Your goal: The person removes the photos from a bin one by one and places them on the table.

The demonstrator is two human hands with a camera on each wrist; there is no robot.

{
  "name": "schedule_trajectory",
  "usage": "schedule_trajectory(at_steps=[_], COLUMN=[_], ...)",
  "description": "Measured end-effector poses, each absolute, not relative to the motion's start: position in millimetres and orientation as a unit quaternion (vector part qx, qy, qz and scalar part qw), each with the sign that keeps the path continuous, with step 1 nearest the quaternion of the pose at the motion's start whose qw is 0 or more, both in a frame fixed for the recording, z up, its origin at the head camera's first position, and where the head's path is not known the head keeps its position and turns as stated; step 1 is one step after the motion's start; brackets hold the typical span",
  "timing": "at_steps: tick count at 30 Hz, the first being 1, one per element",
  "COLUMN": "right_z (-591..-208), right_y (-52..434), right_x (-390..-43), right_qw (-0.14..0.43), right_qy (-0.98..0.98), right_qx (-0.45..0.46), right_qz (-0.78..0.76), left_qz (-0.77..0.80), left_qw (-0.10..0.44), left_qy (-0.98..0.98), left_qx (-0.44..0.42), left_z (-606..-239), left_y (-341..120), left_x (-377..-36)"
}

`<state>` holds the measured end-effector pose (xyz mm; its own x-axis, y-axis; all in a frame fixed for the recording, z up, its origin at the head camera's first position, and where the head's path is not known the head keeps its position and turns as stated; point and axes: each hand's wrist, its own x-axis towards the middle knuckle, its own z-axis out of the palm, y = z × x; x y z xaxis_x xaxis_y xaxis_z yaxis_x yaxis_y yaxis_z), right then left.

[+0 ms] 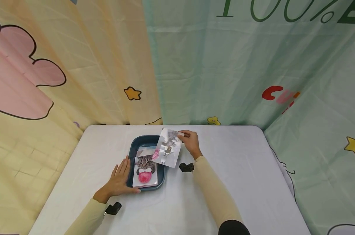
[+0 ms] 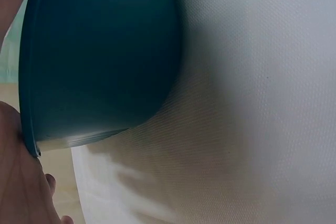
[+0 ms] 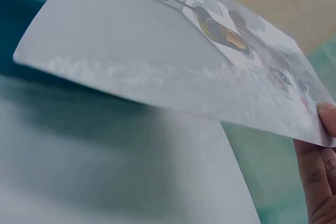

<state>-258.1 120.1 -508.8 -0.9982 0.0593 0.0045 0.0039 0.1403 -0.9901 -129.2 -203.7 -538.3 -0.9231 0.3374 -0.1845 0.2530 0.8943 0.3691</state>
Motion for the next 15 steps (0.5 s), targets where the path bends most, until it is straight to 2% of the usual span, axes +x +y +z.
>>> schedule_trajectory(at_steps=[8, 15], right_z=[-515, -524], right_y=[164, 177], right_x=[-268, -272], right_qw=[0.024, 0.001], right_qy=[-0.754, -0.763], right_qx=[-0.068, -0.108], right_qz=[0.652, 0.637], left_qz=[0.177, 0.175], left_qw=[0.108, 0.101], left_qy=[0.966, 0.967], left_qx=[0.155, 0.156], left_z=[-540, -540], left_y=[-205, -205], left_x=[-128, -128])
